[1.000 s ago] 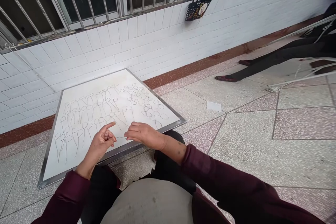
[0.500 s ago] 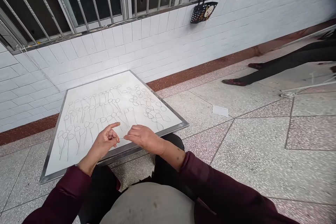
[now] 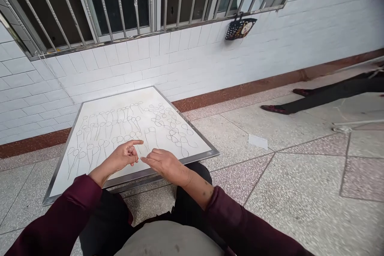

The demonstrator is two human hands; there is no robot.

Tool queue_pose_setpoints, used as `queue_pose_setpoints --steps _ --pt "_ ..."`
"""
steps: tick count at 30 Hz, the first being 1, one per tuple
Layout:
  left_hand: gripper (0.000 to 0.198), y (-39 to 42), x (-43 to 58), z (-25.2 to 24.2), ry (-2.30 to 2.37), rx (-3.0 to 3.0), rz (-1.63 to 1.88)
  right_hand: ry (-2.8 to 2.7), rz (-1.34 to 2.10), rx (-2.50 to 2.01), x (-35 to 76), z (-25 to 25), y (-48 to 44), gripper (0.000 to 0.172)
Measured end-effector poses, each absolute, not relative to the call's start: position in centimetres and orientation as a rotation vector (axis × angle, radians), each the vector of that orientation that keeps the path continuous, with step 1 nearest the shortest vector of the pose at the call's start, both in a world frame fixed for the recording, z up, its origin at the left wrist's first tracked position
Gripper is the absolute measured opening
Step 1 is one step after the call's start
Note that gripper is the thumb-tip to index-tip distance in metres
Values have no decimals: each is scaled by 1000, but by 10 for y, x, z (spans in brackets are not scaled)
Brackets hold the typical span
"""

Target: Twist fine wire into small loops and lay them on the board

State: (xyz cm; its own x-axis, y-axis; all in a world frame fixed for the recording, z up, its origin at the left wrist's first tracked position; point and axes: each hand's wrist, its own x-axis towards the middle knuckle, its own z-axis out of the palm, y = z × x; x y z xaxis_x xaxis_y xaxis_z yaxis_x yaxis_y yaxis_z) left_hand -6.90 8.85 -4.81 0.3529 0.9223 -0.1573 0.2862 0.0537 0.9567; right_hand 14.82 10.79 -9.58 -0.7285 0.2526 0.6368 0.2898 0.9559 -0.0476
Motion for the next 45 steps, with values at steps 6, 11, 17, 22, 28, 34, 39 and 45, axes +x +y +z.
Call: queue_pose_setpoints --steps 6,11,17,22,28,34,39,45 --pt "70 102 -74 -30 1159 1460 707 -2093 187 -652 136 -111 107 24" --pt "72 96 -56 -47 1184 1242 1298 -1902 247 -846 126 -115 105 23" --pt "57 81 -15 -86 1106 888 1661 -1929 125 -893 122 -117 100 23" --pt "53 78 -8 -89 1129 858 1708 -1944 138 -880 117 -116 93 22" --pt "52 72 -10 -91 1159 843 1754 -1906 294 -873 112 -121 89 17" --pt "52 63 -13 -93 1173 826 1710 -1812 431 -834 111 -131 81 15" --pt "50 57 -17 -98 1133 894 1720 -1841 454 -785 112 -133 75 16" --pt "50 54 -22 -95 1150 966 1748 -1895 449 -713 113 -136 72 24"
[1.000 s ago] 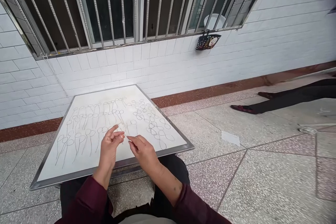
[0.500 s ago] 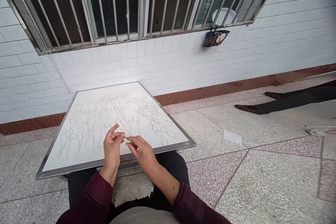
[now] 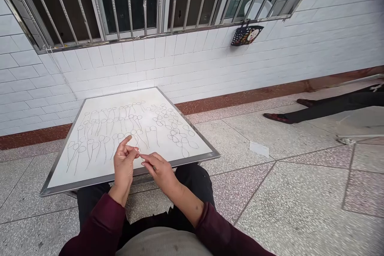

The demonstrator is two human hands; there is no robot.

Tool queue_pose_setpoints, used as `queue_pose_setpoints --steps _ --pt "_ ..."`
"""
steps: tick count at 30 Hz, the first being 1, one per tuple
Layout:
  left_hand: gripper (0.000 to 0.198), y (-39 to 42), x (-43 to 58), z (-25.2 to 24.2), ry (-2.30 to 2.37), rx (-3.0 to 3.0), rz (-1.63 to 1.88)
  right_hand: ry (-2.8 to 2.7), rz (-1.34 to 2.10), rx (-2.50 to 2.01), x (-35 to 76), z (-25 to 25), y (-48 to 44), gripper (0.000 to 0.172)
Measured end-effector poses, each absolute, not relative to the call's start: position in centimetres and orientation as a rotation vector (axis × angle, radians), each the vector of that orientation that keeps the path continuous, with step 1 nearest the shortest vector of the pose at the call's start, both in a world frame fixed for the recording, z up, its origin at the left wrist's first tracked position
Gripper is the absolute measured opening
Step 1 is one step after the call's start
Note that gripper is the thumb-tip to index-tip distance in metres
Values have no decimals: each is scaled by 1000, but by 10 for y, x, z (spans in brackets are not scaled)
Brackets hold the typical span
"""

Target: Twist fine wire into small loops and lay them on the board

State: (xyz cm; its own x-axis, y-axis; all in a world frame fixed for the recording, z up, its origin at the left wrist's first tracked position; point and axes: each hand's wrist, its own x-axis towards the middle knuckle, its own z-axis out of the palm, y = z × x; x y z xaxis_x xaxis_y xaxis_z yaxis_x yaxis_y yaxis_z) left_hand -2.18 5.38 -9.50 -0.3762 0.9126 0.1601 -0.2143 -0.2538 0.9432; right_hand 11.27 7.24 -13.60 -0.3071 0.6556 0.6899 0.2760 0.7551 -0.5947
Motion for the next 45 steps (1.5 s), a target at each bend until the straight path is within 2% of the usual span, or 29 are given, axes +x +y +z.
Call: queue_pose_setpoints --steps 4,9,15,23,28,37,45 --pt "49 52 -21 -93 1182 981 1759 -1901 459 -723 114 -139 71 29" --pt "51 52 -20 -93 1177 880 1830 -1888 520 -744 116 -140 70 22" --pt "51 51 -20 -94 1182 875 1845 -1868 572 -756 118 -140 70 24" --pt "61 50 -17 -98 1158 937 1747 -1701 850 -817 115 -139 68 18" --pt "59 49 -13 -102 1169 998 1636 -1611 1015 -813 113 -138 69 15" --pt "58 49 -11 -107 1147 1010 1680 -1650 888 -926 113 -134 67 14" --pt "60 50 -17 -106 1070 865 1759 -1628 963 -969 110 -134 65 12"
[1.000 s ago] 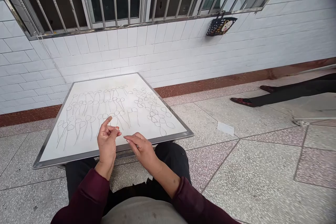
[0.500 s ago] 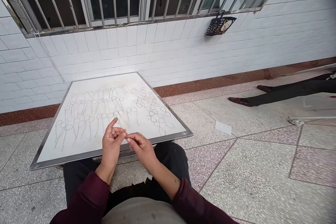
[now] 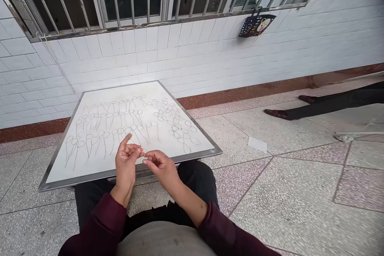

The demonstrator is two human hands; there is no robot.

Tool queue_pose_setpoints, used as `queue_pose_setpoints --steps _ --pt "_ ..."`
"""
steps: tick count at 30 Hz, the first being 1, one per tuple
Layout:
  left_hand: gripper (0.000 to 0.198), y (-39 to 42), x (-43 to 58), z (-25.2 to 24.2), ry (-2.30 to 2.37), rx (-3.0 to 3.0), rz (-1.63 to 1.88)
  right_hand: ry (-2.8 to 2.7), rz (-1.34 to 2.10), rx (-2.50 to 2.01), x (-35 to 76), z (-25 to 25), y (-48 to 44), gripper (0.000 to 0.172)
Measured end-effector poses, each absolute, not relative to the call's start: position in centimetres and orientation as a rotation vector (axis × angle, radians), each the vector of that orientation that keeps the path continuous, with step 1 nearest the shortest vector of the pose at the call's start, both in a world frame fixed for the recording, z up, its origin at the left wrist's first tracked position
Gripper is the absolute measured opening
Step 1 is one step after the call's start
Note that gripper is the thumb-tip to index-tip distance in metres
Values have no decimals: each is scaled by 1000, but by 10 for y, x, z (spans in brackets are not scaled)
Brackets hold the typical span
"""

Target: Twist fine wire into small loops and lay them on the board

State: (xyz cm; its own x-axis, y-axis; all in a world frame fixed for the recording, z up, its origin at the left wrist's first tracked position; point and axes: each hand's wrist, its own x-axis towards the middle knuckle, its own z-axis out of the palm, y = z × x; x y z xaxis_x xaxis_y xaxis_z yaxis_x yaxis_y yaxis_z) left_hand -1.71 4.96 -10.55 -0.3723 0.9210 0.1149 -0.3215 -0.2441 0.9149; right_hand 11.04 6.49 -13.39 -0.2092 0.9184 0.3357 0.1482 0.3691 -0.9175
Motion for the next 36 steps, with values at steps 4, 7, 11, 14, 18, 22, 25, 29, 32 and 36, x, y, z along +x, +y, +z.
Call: queue_pose_setpoints --steps 4,7,11,14,18,22,25,29,32,36 --pt "59 46 -15 -106 1063 803 1801 -1607 974 -984 108 -135 61 10" --pt "58 44 -14 -105 1085 774 1825 -1654 884 -957 107 -136 59 9" --pt "59 47 -17 -107 1087 781 1841 -1754 731 -918 107 -138 61 11" --pt "60 53 -20 -111 1101 802 1825 -1777 673 -901 107 -141 66 12" --pt "63 63 -23 -117 1103 813 1810 -1790 640 -884 106 -146 76 13" --pt "64 68 -23 -119 1071 804 1821 -1785 624 -878 106 -148 81 12" --pt "63 69 -22 -118 1072 779 1841 -1760 626 -907 107 -148 82 10" --pt "62 69 -20 -117 1076 762 1857 -1713 659 -931 106 -148 82 7" --pt "62 70 -20 -117 1080 780 1853 -1708 679 -924 106 -149 82 8" --pt "62 70 -21 -119 1104 792 1844 -1756 627 -897 109 -148 82 9"
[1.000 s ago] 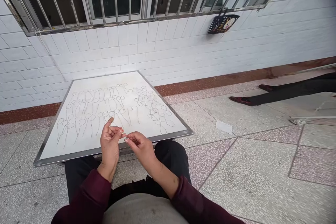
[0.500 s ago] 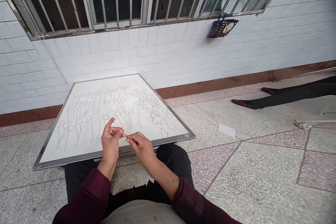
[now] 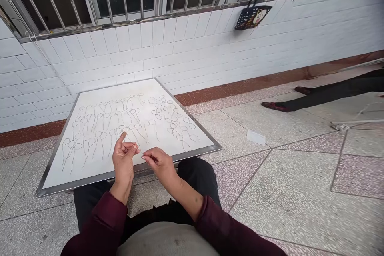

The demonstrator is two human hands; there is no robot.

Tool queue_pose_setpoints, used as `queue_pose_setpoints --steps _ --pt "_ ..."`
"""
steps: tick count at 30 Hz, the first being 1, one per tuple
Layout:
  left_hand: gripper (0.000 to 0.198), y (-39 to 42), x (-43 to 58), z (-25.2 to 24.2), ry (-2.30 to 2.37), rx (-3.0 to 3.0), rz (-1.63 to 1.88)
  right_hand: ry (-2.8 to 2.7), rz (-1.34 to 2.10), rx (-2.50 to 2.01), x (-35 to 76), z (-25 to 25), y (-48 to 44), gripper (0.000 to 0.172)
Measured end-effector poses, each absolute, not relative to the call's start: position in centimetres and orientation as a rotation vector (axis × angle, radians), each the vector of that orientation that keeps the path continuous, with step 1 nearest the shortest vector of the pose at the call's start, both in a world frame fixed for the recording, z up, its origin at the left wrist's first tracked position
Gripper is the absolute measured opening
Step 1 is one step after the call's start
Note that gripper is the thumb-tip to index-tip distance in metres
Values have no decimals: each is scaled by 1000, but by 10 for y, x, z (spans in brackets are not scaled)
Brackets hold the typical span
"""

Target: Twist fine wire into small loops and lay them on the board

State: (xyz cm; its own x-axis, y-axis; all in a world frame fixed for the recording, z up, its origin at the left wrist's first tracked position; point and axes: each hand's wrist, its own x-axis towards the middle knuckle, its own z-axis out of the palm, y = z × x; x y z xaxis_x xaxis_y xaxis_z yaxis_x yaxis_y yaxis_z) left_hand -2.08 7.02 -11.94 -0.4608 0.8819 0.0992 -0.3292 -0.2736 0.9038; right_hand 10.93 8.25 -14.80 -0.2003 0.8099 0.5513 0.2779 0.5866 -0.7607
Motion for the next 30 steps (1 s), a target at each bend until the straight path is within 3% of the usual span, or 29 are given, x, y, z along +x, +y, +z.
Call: queue_pose_setpoints --steps 30 --pt "62 64 -28 -116 1104 771 1849 -1888 653 -793 115 -142 75 24"
